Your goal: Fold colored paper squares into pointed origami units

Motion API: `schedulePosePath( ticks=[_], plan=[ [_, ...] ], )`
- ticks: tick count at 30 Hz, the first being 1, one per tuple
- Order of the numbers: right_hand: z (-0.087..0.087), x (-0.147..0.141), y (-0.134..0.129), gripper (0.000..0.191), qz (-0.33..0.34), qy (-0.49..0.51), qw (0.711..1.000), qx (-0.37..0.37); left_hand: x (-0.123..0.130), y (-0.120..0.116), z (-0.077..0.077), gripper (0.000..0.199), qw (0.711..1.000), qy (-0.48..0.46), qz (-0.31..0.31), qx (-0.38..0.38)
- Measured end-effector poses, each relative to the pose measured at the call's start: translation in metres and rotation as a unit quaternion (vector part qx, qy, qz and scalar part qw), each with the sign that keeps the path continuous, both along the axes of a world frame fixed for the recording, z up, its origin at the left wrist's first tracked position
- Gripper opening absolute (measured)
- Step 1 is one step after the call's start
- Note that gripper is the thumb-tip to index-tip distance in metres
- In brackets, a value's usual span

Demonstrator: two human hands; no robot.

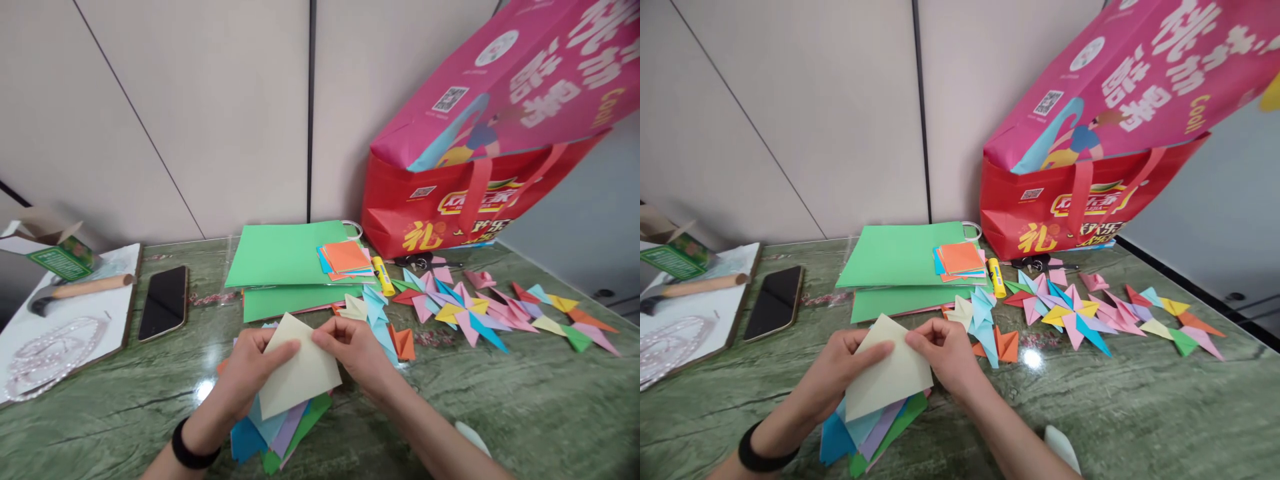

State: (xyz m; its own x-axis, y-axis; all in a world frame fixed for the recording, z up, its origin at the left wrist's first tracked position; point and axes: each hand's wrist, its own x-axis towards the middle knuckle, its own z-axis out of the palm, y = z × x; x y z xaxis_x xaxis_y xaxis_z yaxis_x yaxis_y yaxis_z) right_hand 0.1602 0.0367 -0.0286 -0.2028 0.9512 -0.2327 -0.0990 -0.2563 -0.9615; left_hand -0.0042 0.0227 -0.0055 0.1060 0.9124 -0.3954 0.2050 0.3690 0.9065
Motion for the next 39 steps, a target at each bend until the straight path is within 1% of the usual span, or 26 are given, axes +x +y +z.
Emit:
schedulePosePath(
  ticks=[4,9,11,14,17,19,24,28,31,34,39],
  plan=[
    [0.002,0.001,-0.001,0.035,-0.010,0.014,1.000,0.011,0.000,0.000,0.002,0.035,1.000,-0.006,0.004,-0.005],
    [0.002,0.001,0.002,0.033,0.003,0.031,1.000,-0.003,-0.001,0.000,0.004,0.036,1.000,-0.005,-0.010,-0.013],
    [0.003,0.000,0.001,0.031,0.024,0.045,0.999,-0.008,-0.001,-0.001,0.004,0.035,0.999,0.003,-0.036,-0.014],
    [0.004,-0.001,-0.001,0.032,0.058,0.060,0.996,-0.024,-0.001,-0.002,0.003,0.034,0.994,0.028,-0.101,-0.011],
    [0.003,-0.003,-0.003,0.030,0.059,0.034,0.997,-0.020,0.002,-0.004,0.001,0.032,0.986,0.058,-0.154,0.000],
    [0.002,-0.004,-0.003,0.029,0.053,-0.004,0.999,0.003,0.004,-0.005,0.001,0.032,0.984,0.061,-0.166,-0.002],
    [0.000,-0.008,-0.004,0.024,0.045,-0.078,0.992,0.089,0.007,-0.005,0.000,0.033,0.988,0.045,-0.148,-0.024],
    [-0.002,-0.010,-0.006,0.028,0.021,-0.137,0.983,0.122,0.008,-0.006,-0.004,0.032,0.989,0.024,-0.143,-0.033],
    [-0.003,-0.011,-0.007,0.029,0.005,-0.157,0.979,0.129,0.008,-0.007,-0.007,0.032,0.989,0.008,-0.143,-0.046],
    [-0.002,-0.010,-0.007,0.028,0.001,-0.141,0.982,0.122,0.007,-0.006,-0.009,0.031,0.990,0.001,-0.134,-0.050],
    [-0.001,-0.009,-0.005,0.020,0.009,-0.123,0.985,0.117,0.005,-0.004,-0.005,0.034,0.996,-0.001,-0.084,-0.022]
  ],
)
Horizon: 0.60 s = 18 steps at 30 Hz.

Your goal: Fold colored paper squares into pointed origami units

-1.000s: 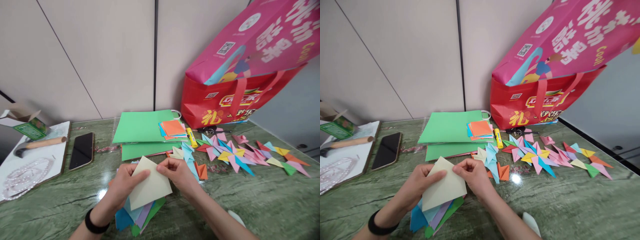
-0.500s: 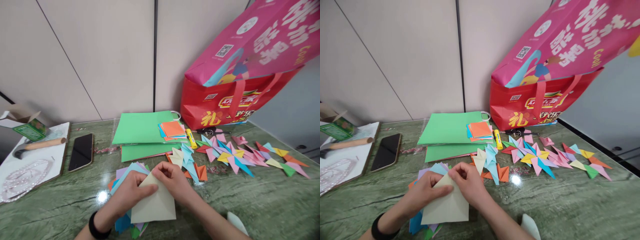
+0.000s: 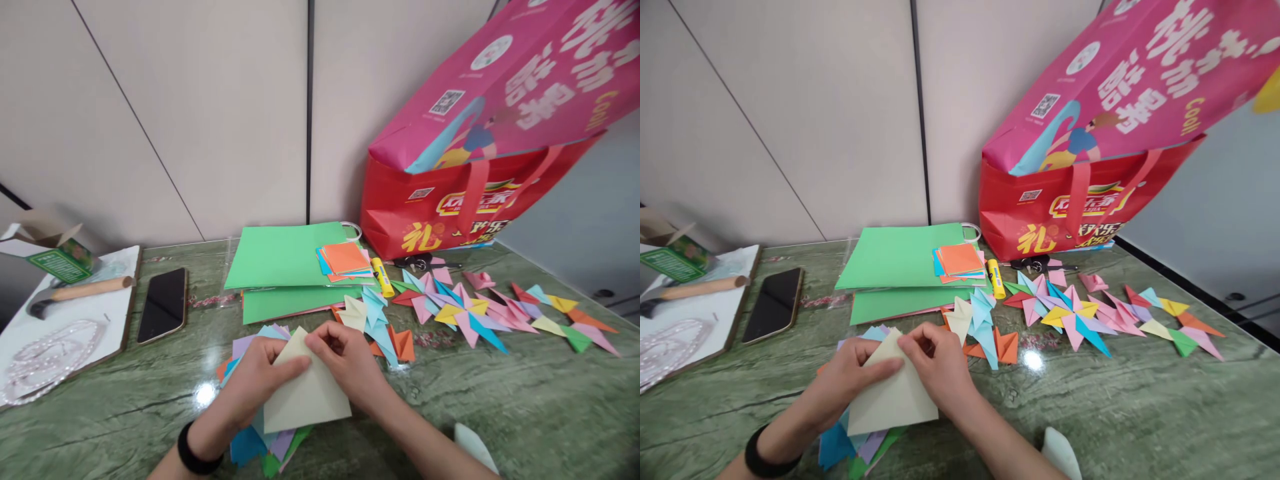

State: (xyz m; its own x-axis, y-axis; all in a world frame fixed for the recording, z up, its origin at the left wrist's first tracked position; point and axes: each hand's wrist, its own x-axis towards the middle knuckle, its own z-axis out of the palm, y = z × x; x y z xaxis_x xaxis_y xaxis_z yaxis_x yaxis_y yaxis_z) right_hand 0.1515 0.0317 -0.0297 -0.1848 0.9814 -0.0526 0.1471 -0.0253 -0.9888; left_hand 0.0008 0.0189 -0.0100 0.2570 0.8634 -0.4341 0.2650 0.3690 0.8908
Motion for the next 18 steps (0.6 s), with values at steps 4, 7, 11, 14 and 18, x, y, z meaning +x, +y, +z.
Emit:
schedulePosePath(
  ticks=[4,7,11,14,18],
  plan=[
    [-0.0010,0.0006,0.0010,0.019,-0.008,0.014,1.000,-0.012,-0.0005,0.0007,0.0022,0.033,1.000,-0.017,0.017,-0.007],
    [-0.0021,0.0008,0.0017,0.018,-0.009,0.031,0.999,-0.016,-0.0013,0.0012,0.0009,0.033,0.999,-0.030,0.033,-0.006],
    [-0.0025,0.0017,0.0028,0.020,-0.019,0.033,0.999,-0.022,-0.0031,0.0015,-0.0020,0.031,0.997,-0.036,0.066,0.001],
    [-0.0021,0.0019,0.0032,0.022,-0.027,0.037,0.999,-0.022,-0.0034,0.0018,-0.0032,0.031,0.996,-0.042,0.076,0.007],
    [-0.0018,0.0017,0.0035,0.023,-0.019,0.078,0.996,-0.044,-0.0042,0.0035,-0.0026,0.034,0.992,-0.058,0.110,0.014]
  ],
)
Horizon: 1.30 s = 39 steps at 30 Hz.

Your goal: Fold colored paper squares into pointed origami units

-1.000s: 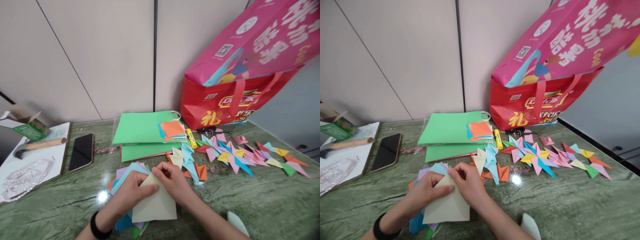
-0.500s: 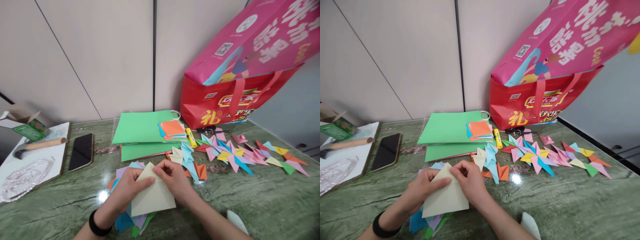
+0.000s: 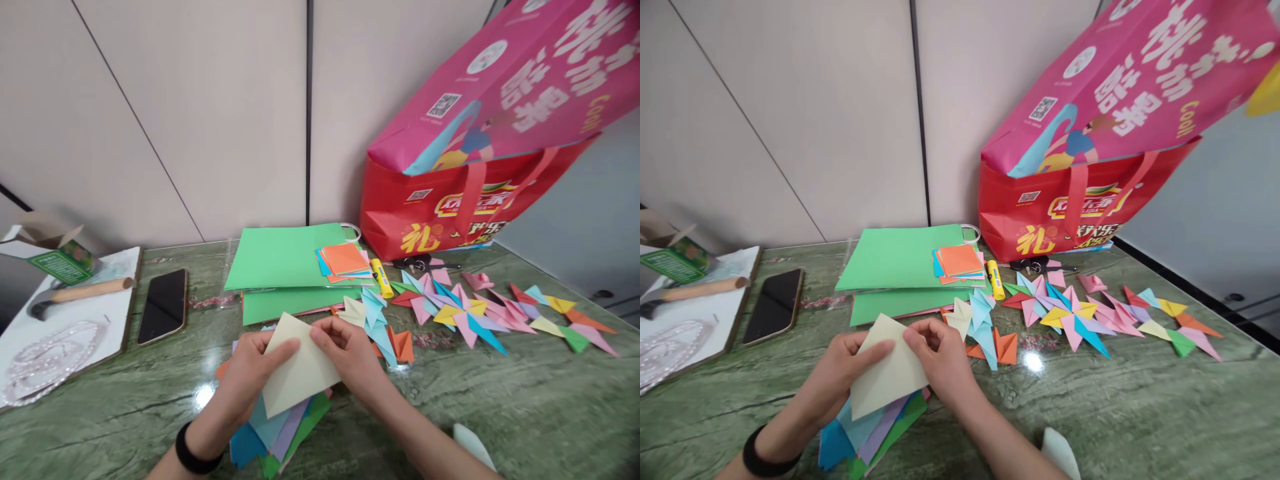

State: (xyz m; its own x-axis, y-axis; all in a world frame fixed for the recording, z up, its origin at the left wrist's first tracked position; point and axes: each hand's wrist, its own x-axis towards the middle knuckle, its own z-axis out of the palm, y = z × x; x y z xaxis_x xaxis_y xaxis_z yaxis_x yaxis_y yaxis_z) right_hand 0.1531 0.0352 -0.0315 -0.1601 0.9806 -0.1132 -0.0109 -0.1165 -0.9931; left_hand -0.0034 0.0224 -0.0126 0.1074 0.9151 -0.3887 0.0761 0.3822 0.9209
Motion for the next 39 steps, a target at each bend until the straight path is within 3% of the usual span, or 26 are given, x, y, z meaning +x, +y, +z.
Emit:
schedulePosePath(
  ticks=[6,13,18,22,25,39],
  plan=[
    [0.0011,0.0015,0.0011,0.030,-0.029,-0.021,0.999,0.008,-0.0007,0.0000,0.0038,0.034,1.000,-0.014,0.023,-0.010],
    [-0.0016,0.0004,0.0018,0.027,-0.020,0.070,0.997,-0.026,-0.0008,0.0006,0.0000,0.033,1.000,-0.019,0.007,-0.013],
    [-0.0043,0.0002,0.0032,0.021,-0.061,0.040,0.997,0.020,0.0014,0.0002,0.0009,0.036,0.999,-0.039,-0.015,-0.014],
    [-0.0055,0.0011,0.0037,0.021,-0.073,0.026,0.996,0.047,0.0028,0.0006,0.0041,0.041,0.998,-0.064,0.019,-0.001],
    [-0.0065,0.0006,0.0031,0.020,-0.068,0.016,0.996,0.051,0.0019,0.0017,0.0040,0.044,0.996,-0.073,0.047,-0.003],
    [-0.0057,-0.0017,-0.0013,0.013,-0.014,0.019,0.999,0.029,-0.0023,0.0011,0.0019,0.031,0.997,-0.076,0.023,-0.007]
  ],
)
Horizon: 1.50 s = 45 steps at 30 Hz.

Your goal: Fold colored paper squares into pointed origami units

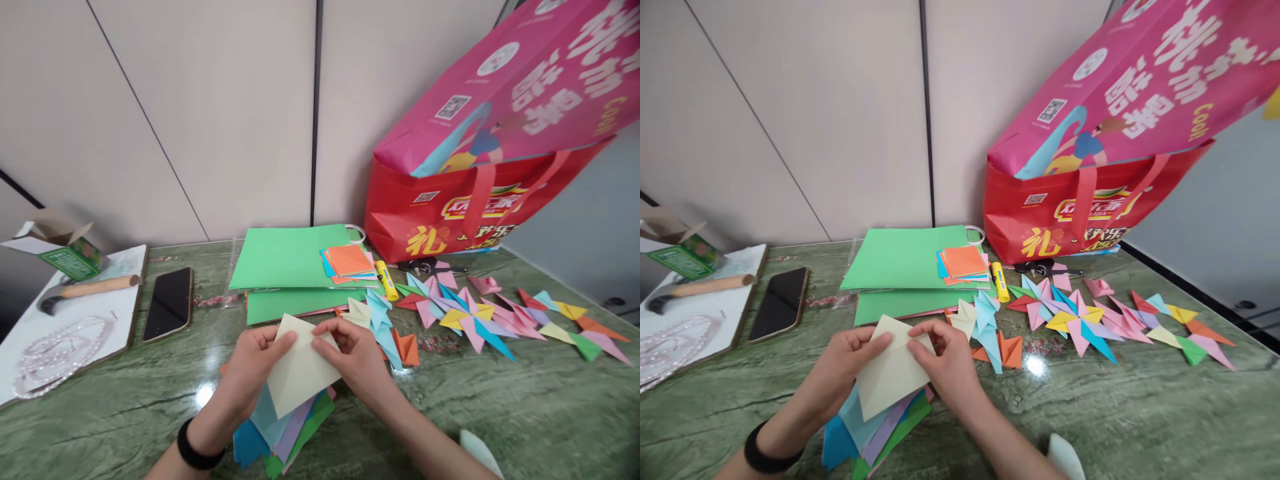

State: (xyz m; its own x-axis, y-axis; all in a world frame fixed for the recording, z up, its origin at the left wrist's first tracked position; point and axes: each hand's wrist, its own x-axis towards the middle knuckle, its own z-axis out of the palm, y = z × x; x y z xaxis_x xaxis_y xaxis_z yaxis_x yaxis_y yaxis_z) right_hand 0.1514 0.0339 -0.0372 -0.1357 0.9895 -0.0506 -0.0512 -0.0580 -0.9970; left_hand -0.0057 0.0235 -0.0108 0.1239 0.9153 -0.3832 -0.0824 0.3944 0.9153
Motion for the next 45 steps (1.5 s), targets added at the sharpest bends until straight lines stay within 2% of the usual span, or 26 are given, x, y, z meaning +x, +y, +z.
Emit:
schedulePosePath(
  ticks=[7,12,19,23,26,29,31,33,37,41,45],
  plan=[
    [0.001,0.000,-0.001,0.013,-0.001,-0.015,1.000,0.010,0.000,0.000,-0.001,0.030,1.000,0.021,0.003,0.000],
    [0.002,-0.001,-0.001,0.024,-0.009,0.031,0.999,0.014,0.001,0.000,0.002,0.028,1.000,0.023,0.004,0.000],
    [-0.001,-0.001,-0.001,0.027,-0.006,0.031,0.999,0.023,0.002,-0.001,0.004,0.031,1.000,0.017,0.001,0.008],
    [0.002,-0.001,-0.002,0.021,-0.020,0.023,0.999,0.025,0.003,-0.001,0.004,0.031,0.999,0.034,-0.005,0.028],
    [0.008,0.000,-0.003,0.011,-0.028,0.018,0.999,0.034,0.002,0.001,0.006,0.030,0.994,0.063,0.020,0.087],
    [0.013,0.002,-0.004,0.005,-0.057,0.001,0.996,0.072,0.001,0.001,0.012,0.041,0.961,0.161,0.092,0.204],
    [0.015,0.004,-0.005,0.004,-0.090,-0.017,0.988,0.121,0.001,-0.001,0.016,0.050,0.938,0.210,0.108,0.255],
    [0.015,0.005,-0.006,0.008,-0.116,-0.039,0.976,0.181,0.001,-0.003,0.019,0.052,0.941,0.207,0.077,0.256],
    [0.014,0.005,-0.006,0.013,-0.124,-0.064,0.955,0.263,0.003,-0.006,0.018,0.039,0.961,0.183,0.004,0.209],
    [0.012,0.006,-0.007,0.016,-0.097,-0.079,0.954,0.272,0.003,-0.006,0.017,0.028,0.960,0.189,0.021,0.205],
    [0.014,0.007,-0.007,0.016,-0.094,-0.103,0.944,0.299,0.002,-0.006,0.018,0.016,0.942,0.218,0.026,0.252]
  ],
)
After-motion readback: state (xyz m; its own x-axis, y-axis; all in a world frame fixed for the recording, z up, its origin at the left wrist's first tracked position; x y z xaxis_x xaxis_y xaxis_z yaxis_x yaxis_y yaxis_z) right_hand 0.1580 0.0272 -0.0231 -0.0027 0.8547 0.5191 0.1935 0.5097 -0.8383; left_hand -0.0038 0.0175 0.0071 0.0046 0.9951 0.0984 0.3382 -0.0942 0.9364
